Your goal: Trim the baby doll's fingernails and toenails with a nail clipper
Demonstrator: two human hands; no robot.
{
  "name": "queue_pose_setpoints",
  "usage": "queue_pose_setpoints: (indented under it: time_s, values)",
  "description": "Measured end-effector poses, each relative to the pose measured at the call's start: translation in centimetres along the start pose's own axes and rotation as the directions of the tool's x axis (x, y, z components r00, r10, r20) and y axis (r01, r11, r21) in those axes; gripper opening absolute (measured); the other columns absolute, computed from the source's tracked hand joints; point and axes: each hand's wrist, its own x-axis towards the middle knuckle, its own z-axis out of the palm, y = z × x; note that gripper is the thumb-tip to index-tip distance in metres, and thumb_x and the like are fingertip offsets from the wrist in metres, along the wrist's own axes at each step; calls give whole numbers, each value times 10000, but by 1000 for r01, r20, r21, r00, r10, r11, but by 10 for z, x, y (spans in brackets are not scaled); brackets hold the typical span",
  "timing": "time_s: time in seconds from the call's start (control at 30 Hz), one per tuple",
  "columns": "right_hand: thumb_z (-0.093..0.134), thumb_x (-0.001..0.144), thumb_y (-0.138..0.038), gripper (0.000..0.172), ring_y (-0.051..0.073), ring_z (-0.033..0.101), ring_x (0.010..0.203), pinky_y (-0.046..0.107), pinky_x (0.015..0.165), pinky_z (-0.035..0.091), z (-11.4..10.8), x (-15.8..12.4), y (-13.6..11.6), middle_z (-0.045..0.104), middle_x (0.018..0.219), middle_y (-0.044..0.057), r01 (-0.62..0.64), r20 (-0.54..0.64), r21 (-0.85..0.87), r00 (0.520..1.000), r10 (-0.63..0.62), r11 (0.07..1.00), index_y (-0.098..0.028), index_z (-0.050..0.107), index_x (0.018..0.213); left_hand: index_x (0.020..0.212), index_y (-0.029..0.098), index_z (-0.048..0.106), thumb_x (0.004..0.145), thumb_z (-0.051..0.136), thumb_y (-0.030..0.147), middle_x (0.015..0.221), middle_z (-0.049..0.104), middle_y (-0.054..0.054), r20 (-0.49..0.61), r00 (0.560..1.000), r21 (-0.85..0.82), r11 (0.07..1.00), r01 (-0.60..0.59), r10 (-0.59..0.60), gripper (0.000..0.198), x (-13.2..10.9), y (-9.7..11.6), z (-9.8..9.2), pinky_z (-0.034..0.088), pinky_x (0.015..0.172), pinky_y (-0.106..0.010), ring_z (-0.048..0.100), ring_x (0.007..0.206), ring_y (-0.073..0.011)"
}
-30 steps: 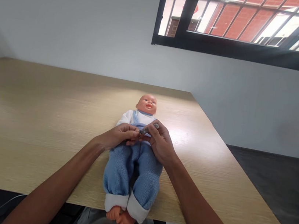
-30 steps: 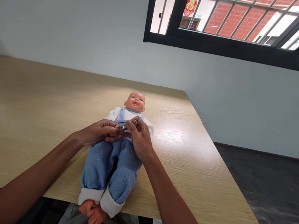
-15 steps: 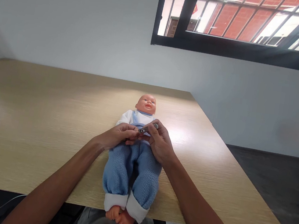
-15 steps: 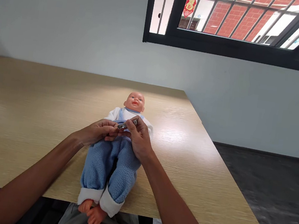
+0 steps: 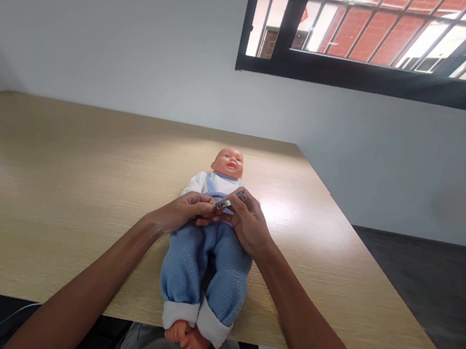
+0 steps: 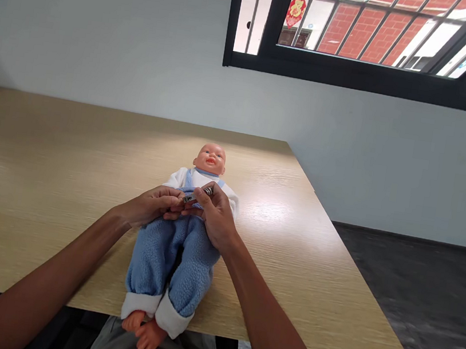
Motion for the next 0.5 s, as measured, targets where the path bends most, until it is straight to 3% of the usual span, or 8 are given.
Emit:
queue_pose_setpoints:
  time_s: [0.5]
  values:
    - [839, 874, -505, 413, 142, 669, 738, 280, 671, 601, 0, 0, -1, 670, 791, -8, -8, 33, -12, 999, 9, 1000, -175, 593, 838, 794, 105, 628, 820, 794, 480, 774, 599, -33, -8, 1000, -27, 1000, 15, -16, 411, 1, 2, 1, 245, 546, -243, 416, 570, -67]
